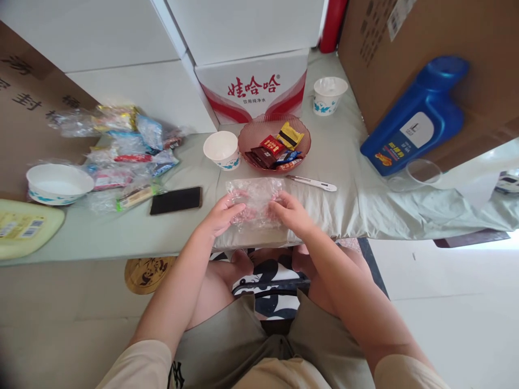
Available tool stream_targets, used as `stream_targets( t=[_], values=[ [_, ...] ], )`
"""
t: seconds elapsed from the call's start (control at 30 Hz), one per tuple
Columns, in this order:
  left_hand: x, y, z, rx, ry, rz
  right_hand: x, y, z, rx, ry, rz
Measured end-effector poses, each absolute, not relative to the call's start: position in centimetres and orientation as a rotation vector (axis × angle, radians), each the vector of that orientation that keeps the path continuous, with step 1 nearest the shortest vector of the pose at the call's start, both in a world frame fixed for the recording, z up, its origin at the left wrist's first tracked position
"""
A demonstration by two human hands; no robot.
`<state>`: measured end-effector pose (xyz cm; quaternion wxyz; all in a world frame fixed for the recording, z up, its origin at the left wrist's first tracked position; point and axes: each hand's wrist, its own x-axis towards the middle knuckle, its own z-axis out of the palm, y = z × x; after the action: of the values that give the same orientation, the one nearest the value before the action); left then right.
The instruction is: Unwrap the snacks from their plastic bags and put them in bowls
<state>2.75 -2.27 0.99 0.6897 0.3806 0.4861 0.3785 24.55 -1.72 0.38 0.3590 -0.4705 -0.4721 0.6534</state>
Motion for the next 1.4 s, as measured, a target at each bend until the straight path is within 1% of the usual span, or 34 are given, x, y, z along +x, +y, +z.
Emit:
stream_targets(
  t=[0.1,0.33,0.43,0.5,0.63,0.73,0.83,0.93,1.0,1.1,1.17,1.23,1.33,1.4],
  values=[
    [2.4,-2.4,1.0,0.928,1.171,0.762,24.6,-1.6,0.4,-1.255,-1.267,1.643],
    [1.6,-1.8,1.6,0.778,1.027,0.954,24.8,-1.6,1.3,-1.074,-1.096,1.666],
    [1.5,-1.7,1.6,0.743,0.983,0.954,25.2,-1.6,1.5,-1.008,-1.098,1.738],
    [1.5,-1.7,1.5,0.799,0.997,0.932,25.3,-1.5,1.4,-1.046,-1.127,1.737],
    [1.5,-1.5,0.7,1.004,1.124,0.990,25.2,-1.3,0.6,-1.241,-1.101,1.625],
    [1.3,-1.2,0.2,1.058,1.288,1.180,25.1,-1.0,0.1,-1.278,-1.031,1.528],
    [1.6,-1.4,0.1,1.145,1.460,1.338,25.1,-1.0,0.2,-1.306,-1.067,1.359],
    [2.8,-2.5,0.1,1.257,1.442,1.210,24.8,-1.7,0.8,-1.323,-1.275,1.159],
    [4.0,-3.2,0.0,1.276,1.340,1.115,24.3,-2.4,1.1,-1.229,-1.420,1.106],
    [5.3,-3.7,-0.2,1.274,1.192,1.093,23.3,-3.5,1.0,-1.040,-1.569,1.228],
    [5.7,-3.5,-0.2,1.293,1.140,1.073,22.7,-3.8,0.7,-0.996,-1.615,1.326],
    [5.6,-3.3,0.0,1.303,1.154,1.058,22.5,-3.7,0.4,-1.080,-1.604,1.295],
    [5.2,-3.2,0.4,1.219,1.158,1.066,22.6,-3.0,0.1,-1.255,-1.517,1.041],
    [5.0,-3.2,0.4,1.142,1.113,1.033,22.8,-2.5,0.0,-1.241,-1.505,1.037]
  ],
)
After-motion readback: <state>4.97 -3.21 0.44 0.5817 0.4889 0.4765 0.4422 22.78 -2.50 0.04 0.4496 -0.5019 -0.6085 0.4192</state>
